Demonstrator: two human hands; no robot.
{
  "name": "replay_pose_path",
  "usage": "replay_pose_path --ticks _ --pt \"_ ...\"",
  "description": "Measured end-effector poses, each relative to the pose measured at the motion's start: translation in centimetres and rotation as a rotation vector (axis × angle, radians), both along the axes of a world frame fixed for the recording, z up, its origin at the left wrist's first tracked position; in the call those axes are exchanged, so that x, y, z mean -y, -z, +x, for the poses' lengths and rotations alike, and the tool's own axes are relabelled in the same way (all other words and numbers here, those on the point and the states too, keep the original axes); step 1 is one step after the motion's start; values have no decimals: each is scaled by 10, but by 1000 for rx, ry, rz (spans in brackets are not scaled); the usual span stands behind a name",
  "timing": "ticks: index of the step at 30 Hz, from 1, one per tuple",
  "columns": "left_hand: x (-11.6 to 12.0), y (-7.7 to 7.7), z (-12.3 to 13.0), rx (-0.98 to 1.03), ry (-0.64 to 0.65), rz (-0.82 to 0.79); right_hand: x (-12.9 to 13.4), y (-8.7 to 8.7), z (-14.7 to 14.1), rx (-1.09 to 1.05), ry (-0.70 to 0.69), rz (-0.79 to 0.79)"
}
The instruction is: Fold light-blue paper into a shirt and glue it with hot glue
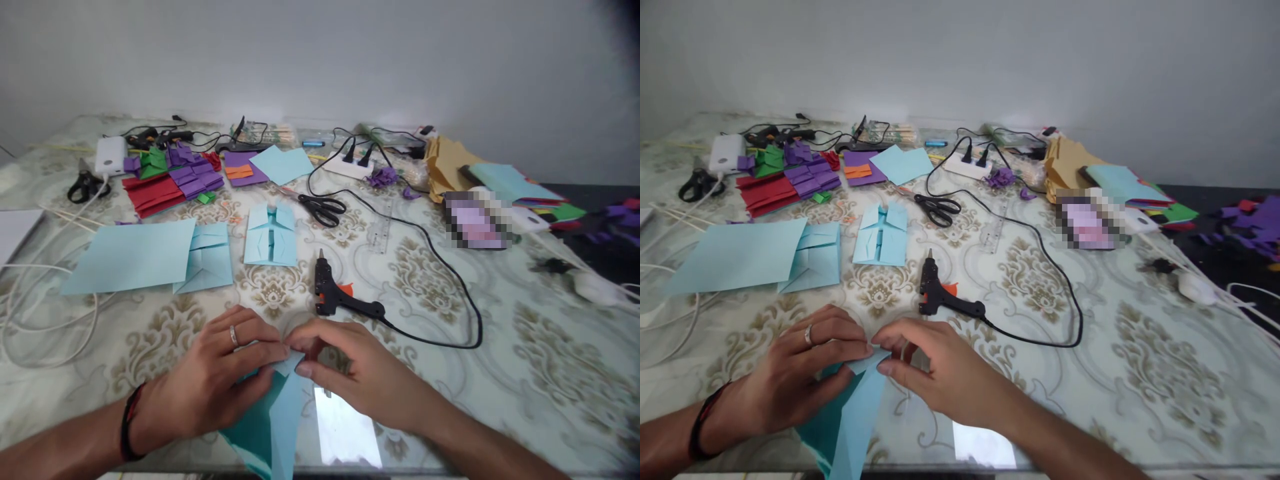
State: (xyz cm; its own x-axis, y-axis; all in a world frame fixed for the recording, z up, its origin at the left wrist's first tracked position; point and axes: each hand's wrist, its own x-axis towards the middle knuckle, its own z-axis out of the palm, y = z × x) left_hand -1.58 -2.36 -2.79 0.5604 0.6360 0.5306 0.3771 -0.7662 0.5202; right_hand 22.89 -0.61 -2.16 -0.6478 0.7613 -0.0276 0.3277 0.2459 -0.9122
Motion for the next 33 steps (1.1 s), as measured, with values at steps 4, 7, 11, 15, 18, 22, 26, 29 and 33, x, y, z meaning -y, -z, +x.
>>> replay_pose_path --ticks 4,7,11,15,18,22,26,29,33 --pt "1 -4 -2 -5 29 30 0 -1 -2 -34 30 -12" --pt "1 -8 -3 -10 34 53 0 -2 -2 -56 28 -3" --pt "1 -12 -2 -27 56 106 1 -1 -4 -71 14 17" --pt "1 -14 -2 -47 62 93 1 1 -4 -73 6 33" --pt "2 -12 -3 -61 39 97 1 2 -4 -72 7 35" --pt "3 -7 -5 -63 30 50 0 2 -3 -70 10 39" --pt "4 -6 -4 -36 20 -16 1 2 -4 -66 12 23" --pt "4 -8 -2 -36 2 -43 1 2 -4 -63 9 -7" --pt "4 -9 -1 -20 -6 -95 1 1 -2 -56 10 -1"
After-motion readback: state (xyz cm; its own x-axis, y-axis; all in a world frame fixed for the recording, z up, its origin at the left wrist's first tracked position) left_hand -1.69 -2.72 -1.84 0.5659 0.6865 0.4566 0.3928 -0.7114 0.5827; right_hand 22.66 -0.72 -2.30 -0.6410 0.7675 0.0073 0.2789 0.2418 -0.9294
